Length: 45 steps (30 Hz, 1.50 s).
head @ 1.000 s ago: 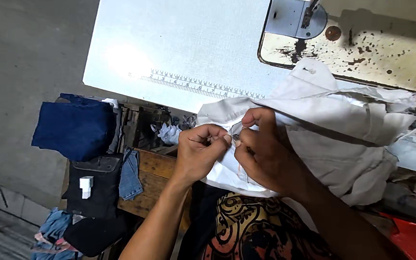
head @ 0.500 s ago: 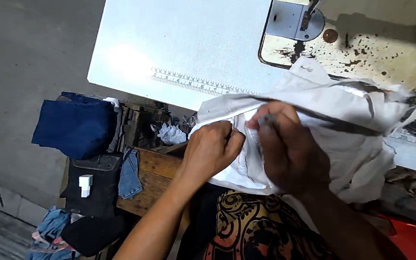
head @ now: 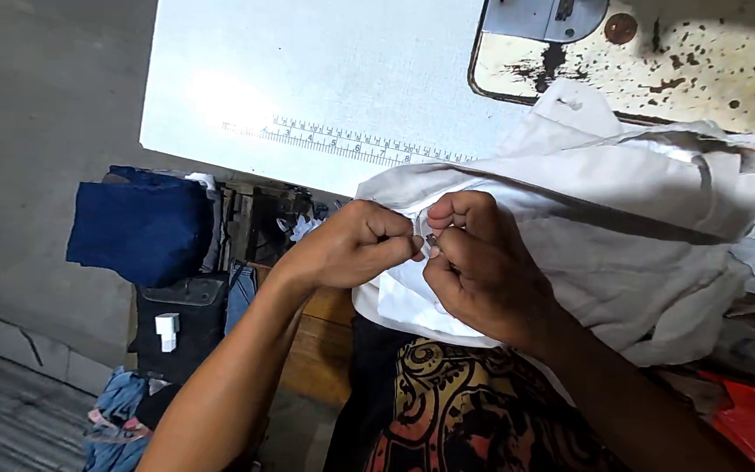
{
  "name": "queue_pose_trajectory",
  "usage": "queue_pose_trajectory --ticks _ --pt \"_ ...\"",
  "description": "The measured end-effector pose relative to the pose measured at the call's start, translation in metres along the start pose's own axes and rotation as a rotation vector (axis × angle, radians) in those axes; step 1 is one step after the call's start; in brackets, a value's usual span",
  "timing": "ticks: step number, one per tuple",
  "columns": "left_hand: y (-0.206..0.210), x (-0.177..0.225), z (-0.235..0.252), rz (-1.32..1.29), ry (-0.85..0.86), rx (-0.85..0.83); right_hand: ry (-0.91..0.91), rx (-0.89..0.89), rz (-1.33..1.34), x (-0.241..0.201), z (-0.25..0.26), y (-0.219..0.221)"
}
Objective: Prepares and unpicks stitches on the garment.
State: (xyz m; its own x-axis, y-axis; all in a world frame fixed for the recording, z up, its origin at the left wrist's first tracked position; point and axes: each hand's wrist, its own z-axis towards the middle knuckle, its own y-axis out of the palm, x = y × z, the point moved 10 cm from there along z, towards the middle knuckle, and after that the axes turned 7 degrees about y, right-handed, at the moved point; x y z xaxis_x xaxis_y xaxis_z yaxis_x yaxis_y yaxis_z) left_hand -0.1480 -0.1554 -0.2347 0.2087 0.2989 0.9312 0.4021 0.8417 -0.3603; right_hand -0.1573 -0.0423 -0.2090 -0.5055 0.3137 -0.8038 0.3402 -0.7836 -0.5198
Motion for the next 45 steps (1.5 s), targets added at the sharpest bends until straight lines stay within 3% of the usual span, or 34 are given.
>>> queue_pose_trajectory --ticks 21,27,32,45 --pt "0.003 0.003 -0.002 0.043 0.097 -0.003 0.055 -0.004 -0.074 0.001 0.0 0.003" --pt "0.003 0.004 -0.001 0.073 0.088 0.054 0.037 -0.125 -0.095 0.001 0.002 0.009" --pt "0.001 0.001 -0.004 0.009 0.078 0.064 0.032 -0.034 0.089 0.006 0.002 -0.002" --pt "0.002 -0.001 -0.006 0.008 0.108 0.062 -0.033 -0.082 -0.008 0.001 0.001 0.002"
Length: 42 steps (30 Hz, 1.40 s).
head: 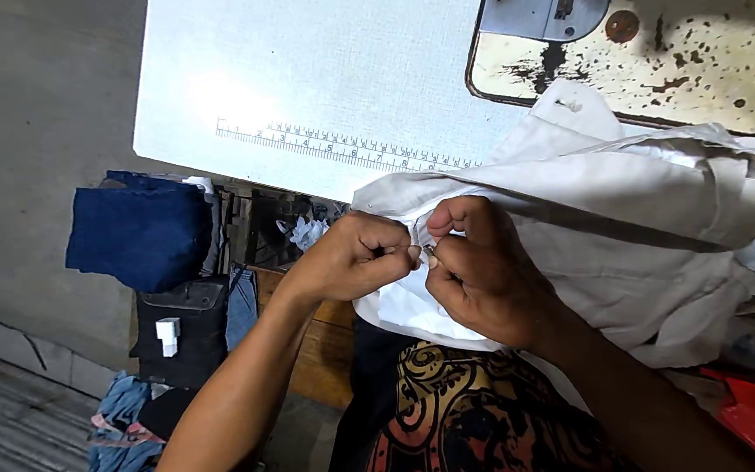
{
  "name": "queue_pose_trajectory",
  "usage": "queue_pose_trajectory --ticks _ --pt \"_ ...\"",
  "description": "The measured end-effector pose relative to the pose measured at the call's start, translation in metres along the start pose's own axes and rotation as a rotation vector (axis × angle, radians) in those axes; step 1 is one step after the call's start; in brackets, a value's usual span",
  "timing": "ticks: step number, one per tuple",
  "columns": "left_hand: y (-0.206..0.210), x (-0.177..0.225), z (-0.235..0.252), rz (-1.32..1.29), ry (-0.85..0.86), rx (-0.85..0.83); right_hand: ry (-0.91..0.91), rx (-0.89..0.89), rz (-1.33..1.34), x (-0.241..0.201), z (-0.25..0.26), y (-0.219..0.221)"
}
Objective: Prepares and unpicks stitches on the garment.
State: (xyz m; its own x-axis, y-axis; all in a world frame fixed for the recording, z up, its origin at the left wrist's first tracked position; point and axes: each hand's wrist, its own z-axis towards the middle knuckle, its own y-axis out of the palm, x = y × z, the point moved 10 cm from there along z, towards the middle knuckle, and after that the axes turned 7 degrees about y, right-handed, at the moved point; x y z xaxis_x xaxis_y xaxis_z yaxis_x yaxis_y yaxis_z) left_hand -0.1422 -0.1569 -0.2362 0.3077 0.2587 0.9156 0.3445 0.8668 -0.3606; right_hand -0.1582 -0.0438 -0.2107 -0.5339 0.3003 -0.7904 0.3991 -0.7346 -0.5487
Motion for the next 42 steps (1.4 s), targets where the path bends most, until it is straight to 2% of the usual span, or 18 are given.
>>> queue_pose_trajectory --ticks 6,10,15,26,31,36,42 --pt "0.0009 0.0016 0.001 -0.005 0.031 -0.012 0.02 -0.02 -0.047 -0.0003 0.0004 0.0017" --pt "0.0013 0.0013 0.0005 -0.007 0.04 0.007 0.005 -0.105 -0.017 0.0019 -0.0016 0.0048" --pt "0.0008 0.0012 0.0006 -0.043 0.046 -0.004 -0.018 -0.072 0.043 0.0023 -0.0003 0.0007" --pt "0.0012 0.0009 0.0005 -0.036 0.048 -0.006 0.002 -0.049 -0.023 0.0008 0.0003 0.0022" --pt "0.0023 0.0002 0.0002 -0.032 0.039 0.015 -0.016 -0.123 -0.025 0.0012 -0.001 0.0049" --pt "0.0013 0.0006 0.0015 -0.057 0.048 -0.007 -0.044 -0.085 0.043 0.0028 -0.0007 0.0005" --pt "0.0018 0.0001 0.0021 -0.066 0.046 -0.014 -0.042 -0.114 -0.001 0.0014 -0.0004 0.0036"
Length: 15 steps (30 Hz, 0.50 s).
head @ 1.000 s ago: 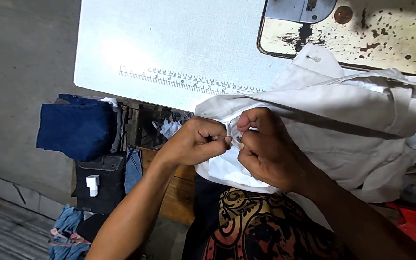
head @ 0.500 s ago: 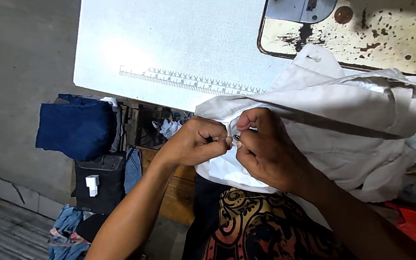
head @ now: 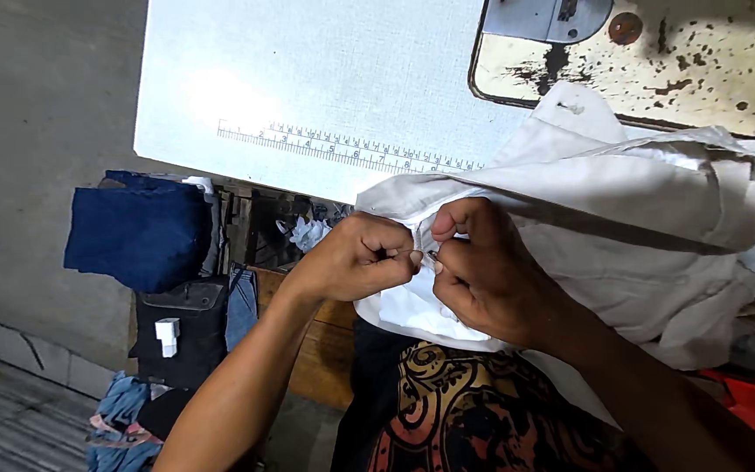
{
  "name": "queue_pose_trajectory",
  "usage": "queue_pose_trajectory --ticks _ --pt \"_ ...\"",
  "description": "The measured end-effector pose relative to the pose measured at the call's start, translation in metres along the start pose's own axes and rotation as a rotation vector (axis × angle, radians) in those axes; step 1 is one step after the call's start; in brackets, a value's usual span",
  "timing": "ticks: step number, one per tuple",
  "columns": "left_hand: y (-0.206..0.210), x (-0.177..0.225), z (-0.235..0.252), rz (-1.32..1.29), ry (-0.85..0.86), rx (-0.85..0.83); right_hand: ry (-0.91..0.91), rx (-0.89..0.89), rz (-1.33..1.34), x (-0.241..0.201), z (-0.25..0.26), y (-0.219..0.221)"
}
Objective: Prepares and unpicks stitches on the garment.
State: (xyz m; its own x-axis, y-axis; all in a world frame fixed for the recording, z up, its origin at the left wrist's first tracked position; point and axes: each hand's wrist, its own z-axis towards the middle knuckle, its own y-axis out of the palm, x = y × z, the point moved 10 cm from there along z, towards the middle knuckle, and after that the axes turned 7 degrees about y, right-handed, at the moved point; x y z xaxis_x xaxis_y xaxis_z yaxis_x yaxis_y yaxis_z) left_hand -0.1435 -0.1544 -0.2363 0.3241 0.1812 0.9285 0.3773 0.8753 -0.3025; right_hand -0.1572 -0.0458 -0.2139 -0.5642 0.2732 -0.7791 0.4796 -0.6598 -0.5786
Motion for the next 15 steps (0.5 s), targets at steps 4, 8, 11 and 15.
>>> queue_pose_trajectory --ticks 4,8,11,15 --pt "0.0 -0.001 -0.001 0.0 0.009 0.025 -0.002 -0.036 0.059 0.002 0.0 0.0" --pt "-0.002 -0.002 -0.003 0.024 -0.021 0.05 0.157 0.082 0.274 0.01 0.003 -0.016" --pt "-0.003 0.005 -0.002 0.197 -0.095 0.092 0.232 0.219 0.379 0.009 0.002 -0.023" --pt "-0.01 0.02 -0.005 0.614 -0.207 0.173 0.201 0.32 0.476 0.01 -0.001 -0.02"
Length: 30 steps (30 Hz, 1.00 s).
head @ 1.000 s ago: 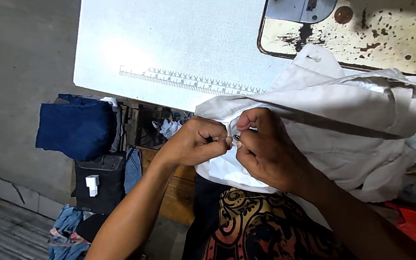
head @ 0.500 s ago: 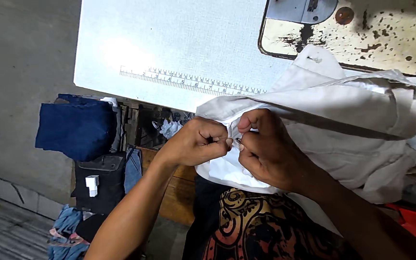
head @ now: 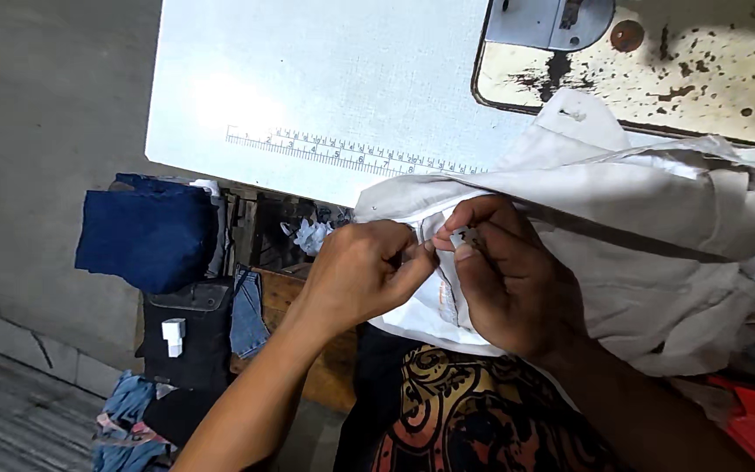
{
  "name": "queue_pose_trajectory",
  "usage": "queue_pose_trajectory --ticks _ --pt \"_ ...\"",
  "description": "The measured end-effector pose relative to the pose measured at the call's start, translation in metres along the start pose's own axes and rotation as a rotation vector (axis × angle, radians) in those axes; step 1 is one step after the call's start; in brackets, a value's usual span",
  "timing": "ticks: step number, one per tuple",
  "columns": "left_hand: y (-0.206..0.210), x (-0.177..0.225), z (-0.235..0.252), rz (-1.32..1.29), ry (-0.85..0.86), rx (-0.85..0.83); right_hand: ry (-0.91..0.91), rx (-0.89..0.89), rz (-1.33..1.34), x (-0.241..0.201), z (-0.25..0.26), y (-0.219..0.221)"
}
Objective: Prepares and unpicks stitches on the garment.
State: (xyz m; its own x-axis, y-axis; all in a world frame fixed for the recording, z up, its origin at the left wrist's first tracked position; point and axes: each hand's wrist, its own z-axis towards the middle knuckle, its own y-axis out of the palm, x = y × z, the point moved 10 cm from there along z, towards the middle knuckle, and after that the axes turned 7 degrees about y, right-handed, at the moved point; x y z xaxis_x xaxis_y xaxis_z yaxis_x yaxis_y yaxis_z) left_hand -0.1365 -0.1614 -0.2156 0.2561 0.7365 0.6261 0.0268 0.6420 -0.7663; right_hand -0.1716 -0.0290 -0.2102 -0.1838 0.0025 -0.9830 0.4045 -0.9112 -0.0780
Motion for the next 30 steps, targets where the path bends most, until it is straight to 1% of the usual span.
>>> queue_pose_trajectory --ticks 3,5,8,14,16,18,20,23,30 --pt "-0.011 0.004 0.003 0.115 -0.032 0.022 -0.04 0.01 0.007 -0.001 -0.001 0.002" --pt "-0.012 0.005 0.008 0.136 -0.038 -0.018 -0.051 0.013 -0.021 -0.003 -0.001 0.004" --pt "-0.007 0.002 0.011 0.101 -0.059 -0.089 -0.043 0.011 -0.081 -0.001 0.0 0.006" --pt "-0.004 0.002 0.009 0.096 -0.08 -0.03 -0.032 0.0 -0.1 0.0 0.002 0.005" --pt "-0.004 0.0 0.006 0.0 -0.064 0.005 -0.034 -0.02 -0.146 -0.002 0.002 0.006" --pt "-0.005 -0.006 0.002 -0.21 -0.027 0.054 -0.048 -0.054 -0.241 -0.002 0.002 0.009" --pt "-0.006 -0.011 -0.002 -0.362 0.003 0.092 -0.111 -0.073 -0.348 -0.003 0.0 0.014" --pt "-0.005 -0.013 -0.003 -0.409 0.029 0.096 -0.153 -0.09 -0.406 -0.002 -0.003 0.02" --pt "-0.005 -0.013 -0.001 -0.41 0.053 0.073 -0.168 -0.084 -0.454 -0.004 -0.003 0.023"
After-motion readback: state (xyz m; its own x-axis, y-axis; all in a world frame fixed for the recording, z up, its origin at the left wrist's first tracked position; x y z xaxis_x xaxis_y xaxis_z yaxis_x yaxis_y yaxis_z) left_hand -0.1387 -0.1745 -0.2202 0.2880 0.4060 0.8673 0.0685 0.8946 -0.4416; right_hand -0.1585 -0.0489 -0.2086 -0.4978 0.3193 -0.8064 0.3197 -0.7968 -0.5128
